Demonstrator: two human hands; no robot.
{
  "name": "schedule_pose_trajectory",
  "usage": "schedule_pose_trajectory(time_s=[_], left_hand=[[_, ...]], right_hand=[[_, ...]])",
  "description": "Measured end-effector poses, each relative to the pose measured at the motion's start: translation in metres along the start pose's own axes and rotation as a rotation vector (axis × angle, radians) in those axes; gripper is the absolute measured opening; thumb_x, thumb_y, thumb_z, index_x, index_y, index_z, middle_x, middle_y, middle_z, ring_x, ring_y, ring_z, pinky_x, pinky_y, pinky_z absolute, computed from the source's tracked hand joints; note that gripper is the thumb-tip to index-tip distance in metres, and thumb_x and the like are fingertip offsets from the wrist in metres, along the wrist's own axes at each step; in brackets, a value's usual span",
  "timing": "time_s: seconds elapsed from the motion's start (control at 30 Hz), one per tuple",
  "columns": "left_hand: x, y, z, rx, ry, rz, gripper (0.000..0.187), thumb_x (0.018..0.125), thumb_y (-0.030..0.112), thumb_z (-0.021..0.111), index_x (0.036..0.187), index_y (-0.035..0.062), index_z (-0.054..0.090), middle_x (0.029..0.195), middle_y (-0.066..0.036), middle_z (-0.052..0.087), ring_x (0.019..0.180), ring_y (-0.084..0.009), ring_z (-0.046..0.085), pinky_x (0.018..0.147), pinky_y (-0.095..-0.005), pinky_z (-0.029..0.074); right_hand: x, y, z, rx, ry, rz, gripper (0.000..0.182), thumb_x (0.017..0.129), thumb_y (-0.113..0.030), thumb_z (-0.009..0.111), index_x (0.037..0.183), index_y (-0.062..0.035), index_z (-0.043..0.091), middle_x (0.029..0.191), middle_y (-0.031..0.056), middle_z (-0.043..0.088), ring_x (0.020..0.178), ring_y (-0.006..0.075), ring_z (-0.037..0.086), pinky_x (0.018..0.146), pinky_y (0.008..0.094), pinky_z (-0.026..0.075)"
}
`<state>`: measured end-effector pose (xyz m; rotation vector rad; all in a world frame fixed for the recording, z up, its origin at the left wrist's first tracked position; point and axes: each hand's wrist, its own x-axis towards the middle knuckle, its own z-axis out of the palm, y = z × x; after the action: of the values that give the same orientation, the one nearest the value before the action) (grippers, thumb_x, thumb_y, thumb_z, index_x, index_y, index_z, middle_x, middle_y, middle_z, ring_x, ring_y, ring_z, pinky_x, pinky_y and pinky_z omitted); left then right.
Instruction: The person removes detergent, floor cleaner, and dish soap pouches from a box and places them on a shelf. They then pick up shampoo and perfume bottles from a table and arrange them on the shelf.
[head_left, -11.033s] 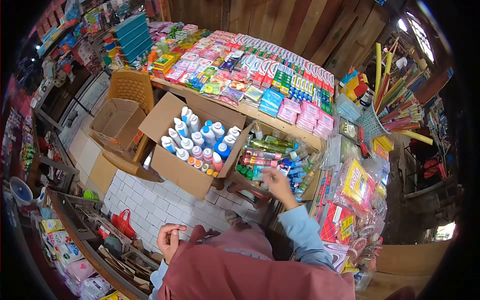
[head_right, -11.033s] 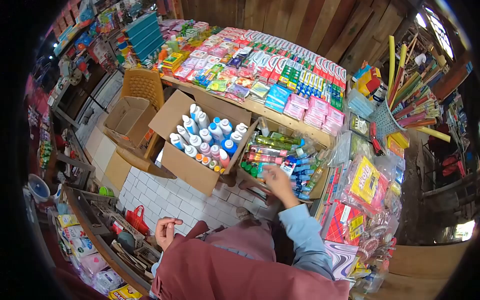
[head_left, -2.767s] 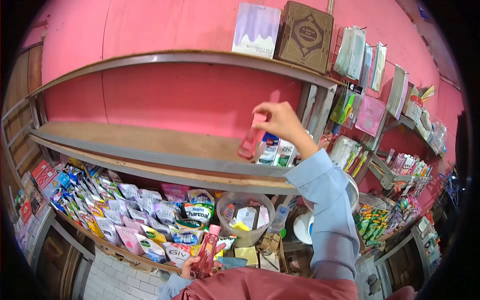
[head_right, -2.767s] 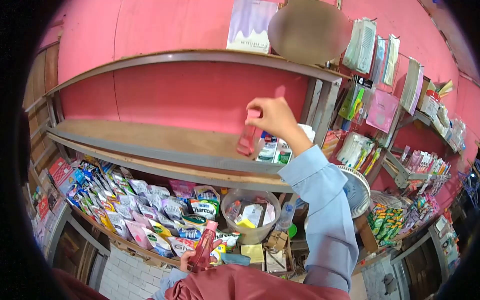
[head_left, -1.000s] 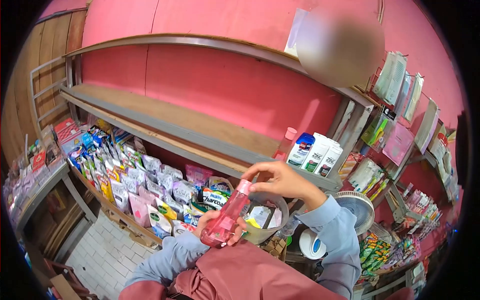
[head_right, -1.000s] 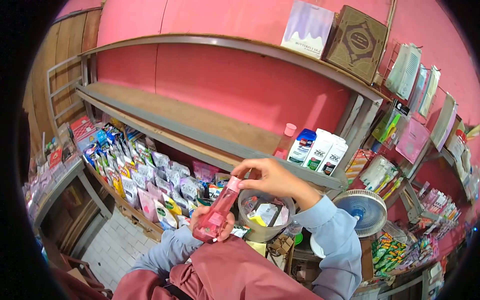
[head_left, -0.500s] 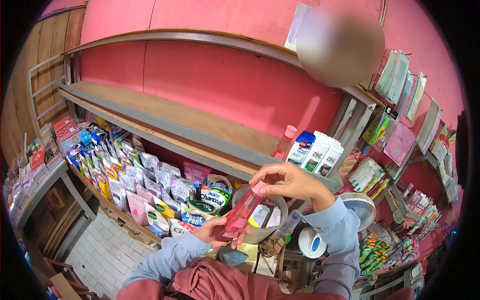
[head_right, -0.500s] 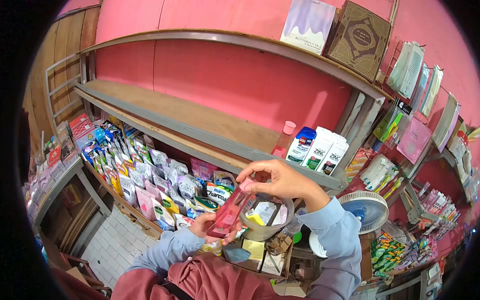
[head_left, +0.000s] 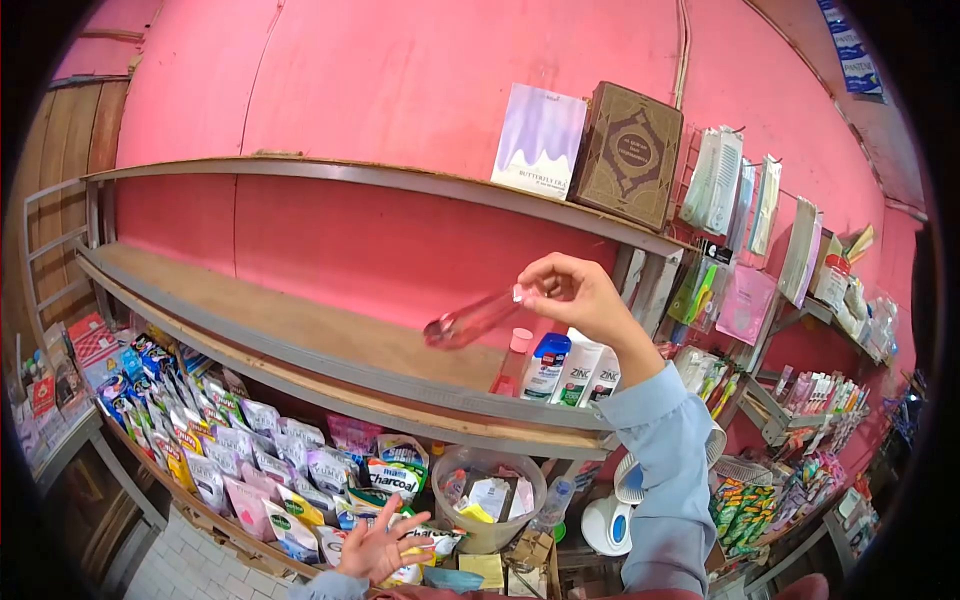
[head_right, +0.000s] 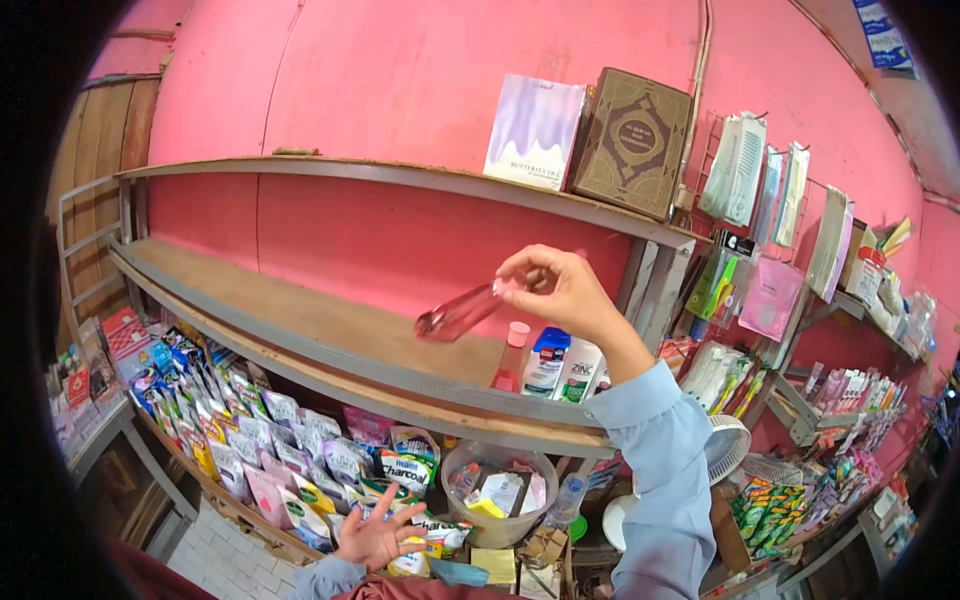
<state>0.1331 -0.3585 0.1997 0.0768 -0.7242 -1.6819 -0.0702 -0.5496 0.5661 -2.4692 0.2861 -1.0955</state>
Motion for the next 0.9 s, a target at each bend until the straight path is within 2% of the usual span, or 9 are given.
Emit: schedule_pose_trajectory(time_s=[0.07,0.17,0.27,0.3,0.43,0.53,0.63,0.77,0.9], left_hand=[[-0.007,-0.013,-0.008,-0.046,0.06,-0.015,0.079,0.084,0.062,0.046,0.146,0.0309,0.01,0.145,-0.017,0.028,0.121,-0.0353,0.045,0.104,-0.0533,0.031],[-0.012,-0.021,-0.005,-0.149,0.074,-0.026,0.08,0.083,0.06,0.048,0.146,0.0283,0.012,0.143,-0.016,0.032,0.121,-0.0354,0.045,0.105,-0.0518,0.03],[-0.011,-0.012,-0.007,-0.124,0.074,-0.007,0.075,0.083,0.058,0.049,0.145,0.027,0.021,0.146,-0.02,0.024,0.124,-0.0361,0.04,0.104,-0.0519,0.031],[-0.01,-0.009,-0.008,-0.121,0.076,0.008,0.077,0.083,0.058,0.05,0.146,0.0263,0.017,0.145,-0.02,0.026,0.122,-0.0361,0.042,0.103,-0.0513,0.032],[-0.01,-0.002,-0.007,-0.123,0.108,0.036,0.081,0.083,0.059,0.05,0.146,0.0246,0.015,0.139,-0.016,0.038,0.119,-0.0348,0.047,0.103,-0.0521,0.033],[-0.01,-0.005,-0.012,-0.157,0.116,0.035,0.08,0.083,0.059,0.05,0.146,0.0248,0.015,0.14,-0.017,0.038,0.119,-0.0349,0.047,0.102,-0.0525,0.033],[-0.008,-0.004,-0.015,-0.145,0.097,0.018,0.082,0.083,0.059,0.05,0.147,0.0262,0.01,0.143,-0.018,0.029,0.12,-0.0351,0.045,0.103,-0.0499,0.034],[-0.005,-0.003,-0.017,-0.142,0.104,0.031,0.079,0.084,0.058,0.049,0.146,0.0253,0.014,0.141,-0.018,0.036,0.118,-0.0349,0.048,0.102,-0.0533,0.033],[-0.003,-0.003,-0.017,-0.139,0.079,0.044,0.081,0.085,0.057,0.048,0.147,0.0242,0.009,0.143,-0.019,0.03,0.12,-0.0346,0.046,0.103,-0.05,0.033]], right_hand=[[0.014,0.023,0.0,-0.255,0.083,-0.032,0.017,0.075,-0.011,0.069,0.09,-0.0037,0.066,0.08,0.0032,0.063,0.07,0.0096,0.055,0.065,0.024,0.045],[0.025,0.06,0.006,-0.436,0.065,0.025,0.019,0.072,-0.013,0.069,0.089,-0.005,0.067,0.078,0.0085,0.064,0.07,0.0159,0.059,0.064,0.0281,0.048],[0.031,0.088,0.007,-0.507,-0.074,0.148,0.02,0.074,-0.01,0.07,0.093,-0.0053,0.068,0.08,0.0074,0.066,0.071,0.0113,0.06,0.066,0.0258,0.049],[0.032,0.09,0.007,-0.531,-0.147,0.221,0.021,0.073,-0.007,0.069,0.094,-0.0036,0.068,0.079,0.0075,0.067,0.075,0.0118,0.062,0.068,0.0265,0.05],[0.034,0.123,0.002,-0.414,-0.307,0.293,0.022,0.073,-0.005,0.069,0.094,-0.001,0.068,0.081,0.0073,0.069,0.075,0.0124,0.064,0.068,0.0265,0.051],[0.033,0.127,0.001,-0.3,-0.276,0.364,0.022,0.069,-0.01,0.069,0.091,-0.0022,0.07,0.079,0.0092,0.069,0.07,0.015,0.064,0.061,0.0273,0.051],[0.034,0.132,-0.001,-0.296,-0.314,0.419,0.022,0.071,-0.011,0.068,0.091,-0.0014,0.07,0.078,0.0092,0.068,0.068,0.0138,0.063,0.059,0.0261,0.05],[0.033,0.126,-0.001,-0.344,-0.326,0.465,0.022,0.072,-0.012,0.066,0.091,-0.0007,0.07,0.075,0.0083,0.068,0.062,0.011,0.06,0.056,0.0247,0.048],[0.033,0.122,0.001,-0.324,-0.319,0.498,0.021,0.074,-0.012,0.065,0.091,-0.0002,0.07,0.071,0.0061,0.066,0.054,0.0073,0.054,0.05,0.0224,0.045]])
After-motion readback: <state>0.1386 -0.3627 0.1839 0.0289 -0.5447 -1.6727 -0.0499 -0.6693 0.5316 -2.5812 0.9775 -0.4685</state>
